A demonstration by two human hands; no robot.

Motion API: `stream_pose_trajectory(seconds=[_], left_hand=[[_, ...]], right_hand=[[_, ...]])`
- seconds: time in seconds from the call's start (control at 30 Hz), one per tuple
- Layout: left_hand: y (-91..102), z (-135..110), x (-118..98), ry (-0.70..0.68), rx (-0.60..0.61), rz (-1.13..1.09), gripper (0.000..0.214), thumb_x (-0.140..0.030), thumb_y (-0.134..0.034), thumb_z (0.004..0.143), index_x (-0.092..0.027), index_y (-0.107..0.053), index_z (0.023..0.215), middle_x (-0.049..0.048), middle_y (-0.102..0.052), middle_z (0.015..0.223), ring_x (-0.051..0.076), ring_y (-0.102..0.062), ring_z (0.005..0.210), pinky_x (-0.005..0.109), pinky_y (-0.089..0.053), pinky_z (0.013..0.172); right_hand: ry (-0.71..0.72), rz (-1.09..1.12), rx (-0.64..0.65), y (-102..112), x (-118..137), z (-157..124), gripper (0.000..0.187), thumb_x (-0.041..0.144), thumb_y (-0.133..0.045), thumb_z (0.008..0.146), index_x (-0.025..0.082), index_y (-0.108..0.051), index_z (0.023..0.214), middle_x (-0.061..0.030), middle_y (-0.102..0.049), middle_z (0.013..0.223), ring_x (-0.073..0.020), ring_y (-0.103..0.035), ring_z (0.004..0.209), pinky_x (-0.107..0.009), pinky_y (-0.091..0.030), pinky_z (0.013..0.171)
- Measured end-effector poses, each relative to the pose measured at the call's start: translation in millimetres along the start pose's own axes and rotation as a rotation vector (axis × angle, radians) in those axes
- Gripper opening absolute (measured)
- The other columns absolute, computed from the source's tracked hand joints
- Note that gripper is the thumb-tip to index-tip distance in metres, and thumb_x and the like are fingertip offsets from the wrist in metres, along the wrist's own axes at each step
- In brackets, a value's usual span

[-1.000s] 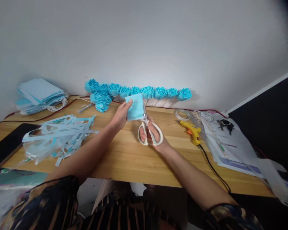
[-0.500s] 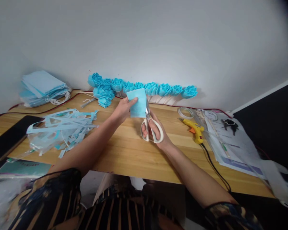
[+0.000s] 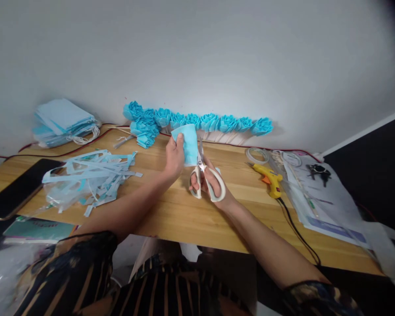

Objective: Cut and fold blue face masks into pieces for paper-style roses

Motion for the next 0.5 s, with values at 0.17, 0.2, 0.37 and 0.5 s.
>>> stream_pose_trajectory(seconds=[0.17, 0.2, 0.37, 0.5], left_hand=[[-4.1, -5, -5, -0.111, 0.026, 0.007, 0.035, -0.056, -0.059, 0.088, -0.023, -0.064, 0.096, 0.0042, -0.066, 0.093, 0.020, -0.061, 0.091, 0.032, -0.047, 0.086], [-5.4, -7, -4, -0.098, 0.037, -0.006, 0.035, -0.056, -0.060, 0.088, -0.023, -0.064, 0.097, 0.0042, -0.067, 0.094, 0.020, -0.061, 0.092, 0.031, -0.047, 0.087], [-8.1, -10, -1, -0.077, 0.082, -0.070, 0.044, -0.059, -0.065, 0.082, -0.020, -0.065, 0.102, 0.0052, -0.069, 0.100, 0.021, -0.062, 0.100, 0.031, -0.047, 0.092], [-8.9, -5, 2, 0.003, 0.158, -0.130, 0.044, -0.057, -0.069, 0.081, -0.019, -0.066, 0.103, 0.0046, -0.070, 0.101, 0.021, -0.062, 0.103, 0.030, -0.047, 0.093]], right_hand=[[-0.024, 0.028, 0.032, -2, 5, 0, 0.067, 0.066, -0.058, 0.086, 0.030, -0.040, 0.141, 0.0030, -0.061, 0.072, -0.0154, -0.059, 0.059, -0.027, -0.048, 0.050], [-0.029, 0.029, 0.029, -1, 5, 1, 0.068, 0.067, -0.058, 0.086, 0.030, -0.040, 0.139, 0.0028, -0.061, 0.072, -0.0157, -0.059, 0.058, -0.027, -0.047, 0.050], [-0.045, 0.035, 0.033, 3, 5, 3, 0.060, 0.069, -0.055, 0.087, 0.029, -0.045, 0.130, 0.0027, -0.061, 0.071, -0.0152, -0.059, 0.056, -0.025, -0.045, 0.048], [-0.011, 0.029, 0.035, 7, 7, 4, 0.052, 0.065, -0.055, 0.089, 0.026, -0.046, 0.123, 0.0036, -0.060, 0.068, -0.0145, -0.058, 0.053, -0.026, -0.046, 0.047]])
Point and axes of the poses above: each hand's wrist, its own z-axis towards the middle knuckle, its own y-axis out of the back of the hand, x = y × z, the point moved 4 cm from there along z, towards the middle knuckle
